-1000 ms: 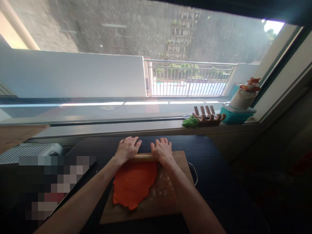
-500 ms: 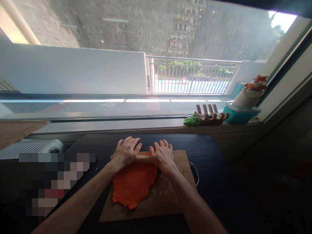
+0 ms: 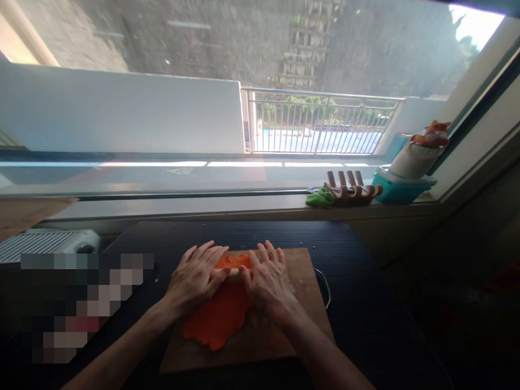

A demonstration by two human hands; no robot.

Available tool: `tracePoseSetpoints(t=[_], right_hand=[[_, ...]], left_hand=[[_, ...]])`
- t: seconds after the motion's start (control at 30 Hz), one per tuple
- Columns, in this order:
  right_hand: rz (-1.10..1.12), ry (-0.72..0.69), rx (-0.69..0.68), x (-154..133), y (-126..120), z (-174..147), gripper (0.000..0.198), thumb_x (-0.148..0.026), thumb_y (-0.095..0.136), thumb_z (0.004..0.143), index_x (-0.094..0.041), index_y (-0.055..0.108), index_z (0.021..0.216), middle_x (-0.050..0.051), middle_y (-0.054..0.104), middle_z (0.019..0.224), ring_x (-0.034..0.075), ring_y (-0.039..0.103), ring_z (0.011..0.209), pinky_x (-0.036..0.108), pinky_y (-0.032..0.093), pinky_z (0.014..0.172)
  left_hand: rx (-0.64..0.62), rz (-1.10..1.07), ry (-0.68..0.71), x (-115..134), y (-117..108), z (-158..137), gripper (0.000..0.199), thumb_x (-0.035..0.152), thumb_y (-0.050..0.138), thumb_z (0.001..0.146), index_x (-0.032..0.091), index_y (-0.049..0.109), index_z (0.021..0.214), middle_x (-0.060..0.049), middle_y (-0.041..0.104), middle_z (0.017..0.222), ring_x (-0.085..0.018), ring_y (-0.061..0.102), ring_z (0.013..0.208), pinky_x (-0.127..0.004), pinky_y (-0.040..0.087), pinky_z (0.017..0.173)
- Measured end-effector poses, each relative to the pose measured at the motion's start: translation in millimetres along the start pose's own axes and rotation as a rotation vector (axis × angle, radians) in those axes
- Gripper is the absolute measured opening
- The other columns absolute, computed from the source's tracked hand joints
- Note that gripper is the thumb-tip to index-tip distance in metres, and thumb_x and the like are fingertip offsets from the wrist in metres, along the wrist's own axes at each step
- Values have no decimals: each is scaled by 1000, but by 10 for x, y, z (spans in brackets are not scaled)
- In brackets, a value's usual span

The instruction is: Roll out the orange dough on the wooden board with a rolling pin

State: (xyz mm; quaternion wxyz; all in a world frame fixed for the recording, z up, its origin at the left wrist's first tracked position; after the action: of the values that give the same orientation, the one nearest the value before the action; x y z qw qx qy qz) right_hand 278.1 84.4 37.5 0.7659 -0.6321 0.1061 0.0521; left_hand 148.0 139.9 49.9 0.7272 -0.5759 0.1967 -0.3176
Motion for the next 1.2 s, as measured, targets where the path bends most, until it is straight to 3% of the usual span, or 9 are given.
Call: tracePoseSetpoints(t=[0.2, 0.3, 0.4, 0.53, 0.67, 0.77, 1.0, 1.07, 1.2], right_hand=[[34, 209, -101, 312, 57, 707, 44, -46, 29, 95, -22, 59, 117, 10, 54, 129, 26, 36, 129, 44, 29, 101], [38, 237, -111, 362, 38, 858, 44, -44, 29, 96, -20, 59, 117, 12, 53, 130, 26, 38, 127, 42, 31, 99], [28, 179, -67, 250, 13, 658, 45, -44, 30, 96, -20, 57, 121, 12, 49, 136, 26, 34, 131, 43, 29, 102], [19, 23, 47, -33, -23, -15, 47, -44, 31, 96, -19, 53, 129, 10, 43, 143, 25, 25, 138, 42, 20, 110], [60, -89, 91, -199, -41, -551, 49, -43, 38, 94, -21, 46, 137, 5, 41, 145, 22, 26, 139, 40, 20, 113], [70, -84, 57, -186, -31, -492, 49, -42, 36, 94, -20, 46, 137, 5, 43, 144, 22, 26, 138, 40, 19, 113], [30, 99, -32, -13, -1, 204, 48, -43, 30, 96, -18, 54, 130, 11, 44, 143, 25, 30, 136, 44, 22, 110], [39, 66, -12, -44, -13, 100, 47, -42, 31, 96, -18, 53, 130, 10, 44, 143, 25, 29, 137, 43, 22, 111], [66, -87, 80, -174, -47, -513, 49, -41, 37, 95, -19, 46, 138, 6, 42, 144, 22, 28, 138, 41, 22, 113]], left_hand=[[-48, 36, -154, -247, 118, 684, 50, 46, 28, 94, 18, 55, 126, -11, 59, 131, -27, 41, 129, -50, 26, 107], [-56, 35, -216, -305, 139, 833, 51, 45, 25, 95, 17, 58, 121, -13, 61, 127, -28, 47, 125, -50, 31, 103], [-52, 30, -207, -258, 124, 642, 50, 45, 27, 94, 17, 56, 125, -11, 61, 128, -28, 46, 127, -51, 31, 104], [48, 58, -75, -39, -3, 8, 47, 40, 31, 94, 17, 55, 127, -10, 58, 132, -27, 40, 132, -48, 24, 110], [154, 65, 40, 137, -119, -571, 50, 37, 37, 91, 14, 48, 134, -11, 50, 140, -28, 41, 132, -50, 28, 108], [161, 59, 43, 146, -129, -615, 49, 35, 38, 91, 14, 47, 135, -11, 52, 139, -28, 43, 131, -50, 31, 107], [114, 54, -99, 67, -98, -166, 45, 31, 32, 93, 13, 57, 126, -12, 59, 131, -29, 47, 127, -53, 31, 106], [143, 63, -66, 128, -127, -291, 44, 31, 33, 93, 14, 56, 126, -11, 59, 131, -28, 49, 125, -52, 31, 106], [218, 100, 78, 318, -236, -829, 45, 29, 40, 90, 17, 50, 132, -9, 59, 132, -26, 54, 119, -46, 34, 103]])
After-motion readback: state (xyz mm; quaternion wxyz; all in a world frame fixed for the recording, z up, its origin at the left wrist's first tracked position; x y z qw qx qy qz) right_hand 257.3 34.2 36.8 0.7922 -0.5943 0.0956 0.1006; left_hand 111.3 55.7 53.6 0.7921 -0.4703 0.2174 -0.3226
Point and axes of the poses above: each hand's wrist, its own z-axis towards the middle knuckle, its own y-axis out of the palm, x = y × z, the point moved 9 cm from there along z, towards the middle knuckle
